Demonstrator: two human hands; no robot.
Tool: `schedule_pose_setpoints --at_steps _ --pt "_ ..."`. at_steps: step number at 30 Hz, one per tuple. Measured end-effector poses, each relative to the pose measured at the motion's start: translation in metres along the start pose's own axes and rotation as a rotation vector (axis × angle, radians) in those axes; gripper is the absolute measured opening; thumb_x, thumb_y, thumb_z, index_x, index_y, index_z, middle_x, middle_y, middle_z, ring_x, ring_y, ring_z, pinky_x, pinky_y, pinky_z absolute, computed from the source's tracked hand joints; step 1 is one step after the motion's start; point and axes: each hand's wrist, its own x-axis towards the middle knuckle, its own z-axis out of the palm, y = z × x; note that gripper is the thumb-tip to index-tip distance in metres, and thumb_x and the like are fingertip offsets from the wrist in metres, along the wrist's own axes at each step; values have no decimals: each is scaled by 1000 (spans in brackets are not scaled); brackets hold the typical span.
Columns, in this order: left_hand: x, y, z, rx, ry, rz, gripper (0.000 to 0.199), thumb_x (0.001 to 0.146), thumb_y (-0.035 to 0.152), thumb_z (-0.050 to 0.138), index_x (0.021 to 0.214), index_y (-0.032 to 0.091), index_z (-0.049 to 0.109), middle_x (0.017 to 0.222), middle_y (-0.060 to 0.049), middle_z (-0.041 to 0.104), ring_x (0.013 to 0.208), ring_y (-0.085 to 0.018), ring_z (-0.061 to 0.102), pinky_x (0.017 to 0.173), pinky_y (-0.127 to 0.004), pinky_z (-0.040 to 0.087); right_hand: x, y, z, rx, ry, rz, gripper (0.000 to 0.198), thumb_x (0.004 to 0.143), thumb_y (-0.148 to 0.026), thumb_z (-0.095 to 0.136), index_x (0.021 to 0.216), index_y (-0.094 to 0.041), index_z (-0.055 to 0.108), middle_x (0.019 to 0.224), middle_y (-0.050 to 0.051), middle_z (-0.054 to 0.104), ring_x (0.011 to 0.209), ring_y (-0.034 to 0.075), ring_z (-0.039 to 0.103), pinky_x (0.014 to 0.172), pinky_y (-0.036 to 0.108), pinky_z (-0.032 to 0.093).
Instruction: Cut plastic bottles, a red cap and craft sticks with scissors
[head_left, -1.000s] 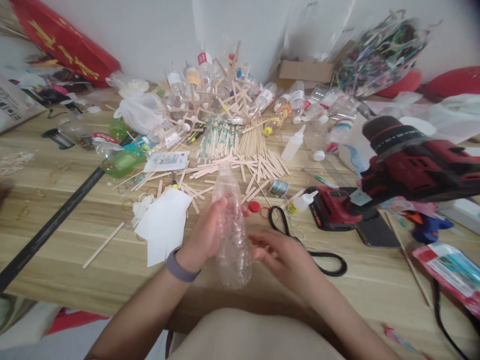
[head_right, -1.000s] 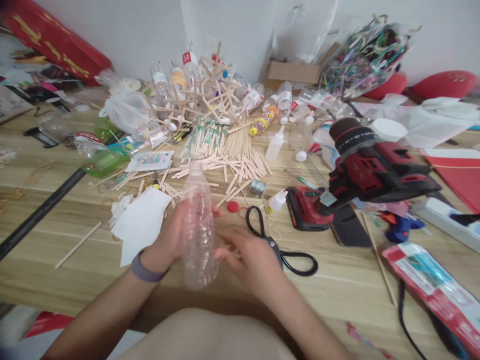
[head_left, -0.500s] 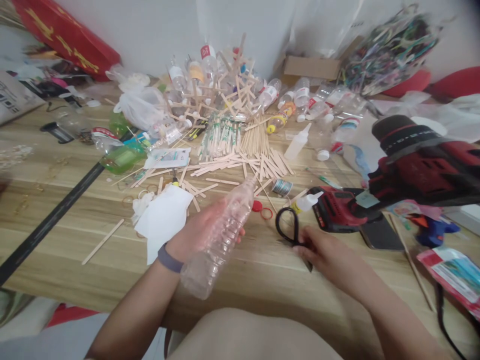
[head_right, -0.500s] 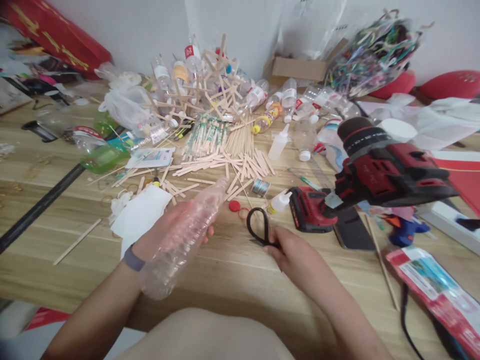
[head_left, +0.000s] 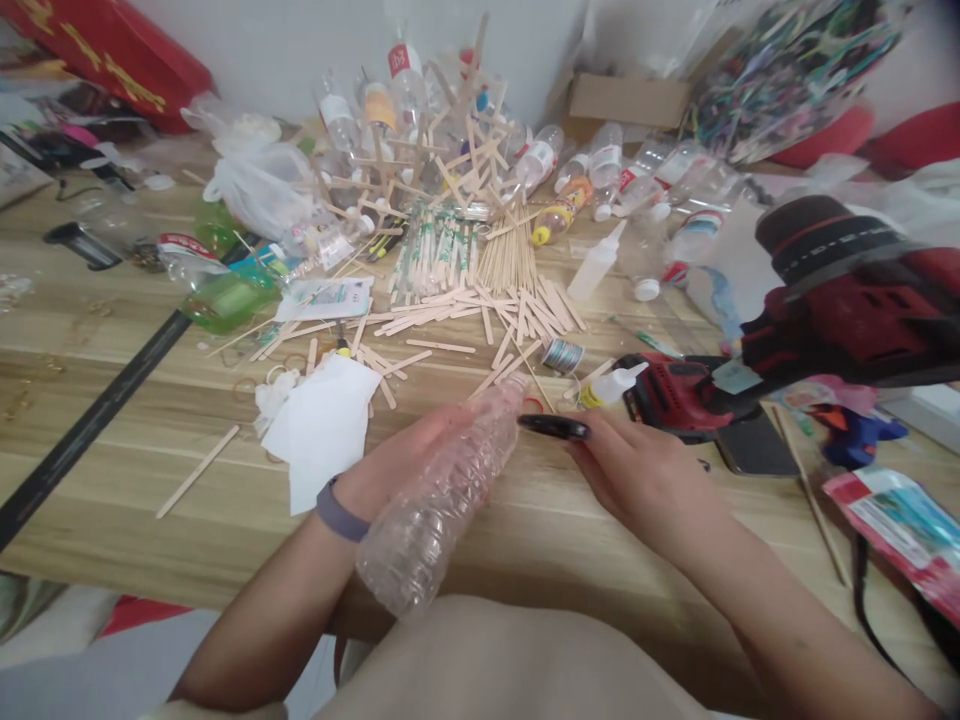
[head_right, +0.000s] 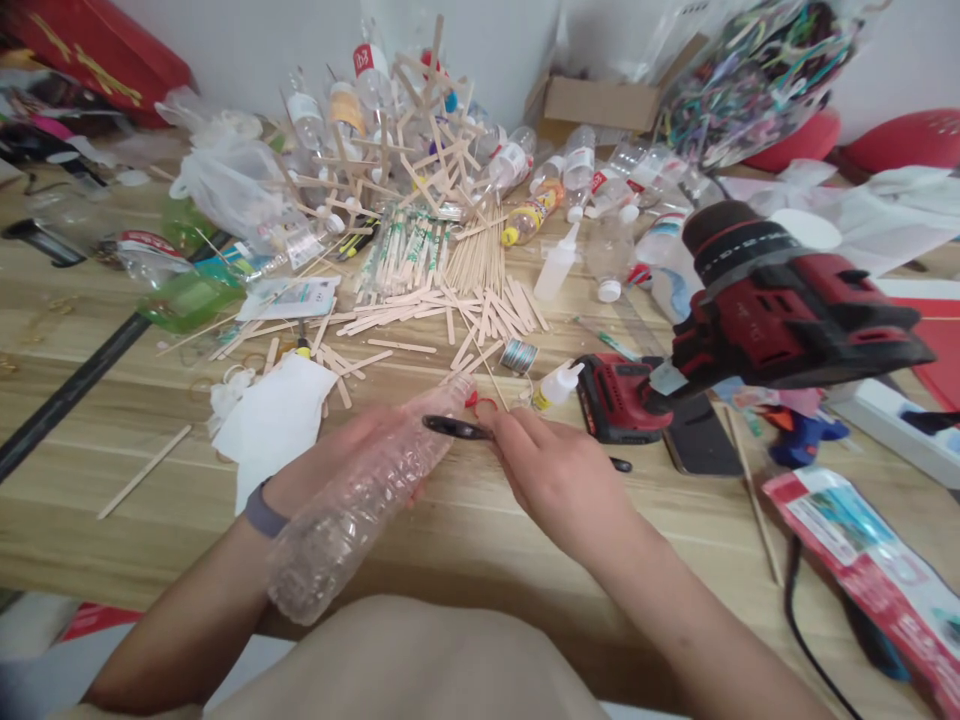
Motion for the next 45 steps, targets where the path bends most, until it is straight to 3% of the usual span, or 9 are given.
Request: schedule_pose_setpoints --at_steps 4,12,21,26,31,37,45 --pt "1 -2 -3 -6 3 -131 36 89 50 56 89 17 72 63 -2 69 59 -18 64 62 -30 49 4 0 2 -40 -67 -21 36 108 -29 29 95 -14 59 60 0 59 42 14 52 43 28 30" --pt "-5 -2 3 40 35 -89 38 91 51 56 87 16 70 65 -3 69 59 -18 62 66 -31 49 10 -3 2 -30 -98 31 41 107 -35 31 85 -15 60 55 0 57 43 14 52 45 28 24" --pt "-1 -4 3 37 30 -61 33 91 44 56 108 17 68 68 0 69 60 -18 63 66 -31 50 12 -7 4 -122 -140 50 45 107 -35 29 79 -16 59 54 2 58 41 14 48 48 29 18" --pt "-6 1 6 52 41 -65 32 92 41 55 113 19 66 67 2 68 59 -16 63 65 -28 50 15 -6 4 -137 -62 6 46 107 -35 31 75 -15 59 51 1 55 42 14 48 48 29 21" --pt "-13 6 12 67 67 -48 25 88 34 61 109 20 67 68 1 68 57 -16 62 61 -27 49 19 -2 2 -114 -79 -46 48 107 -38 34 72 -16 58 53 1 57 43 13 48 49 29 24" --pt "-15 4 12 143 24 34 31 85 31 67 115 22 68 88 -4 73 58 -13 60 59 -25 47 23 2 1 -72 -63 -135 50 108 -39 32 71 -17 57 55 1 57 46 13 50 51 29 26" --pt "-12 10 12 77 12 -63 33 94 39 51 102 15 73 91 -8 74 54 -13 58 53 -24 43 26 7 4 -96 -82 -210 40 105 -24 38 73 -17 59 60 0 62 48 14 51 53 29 28"
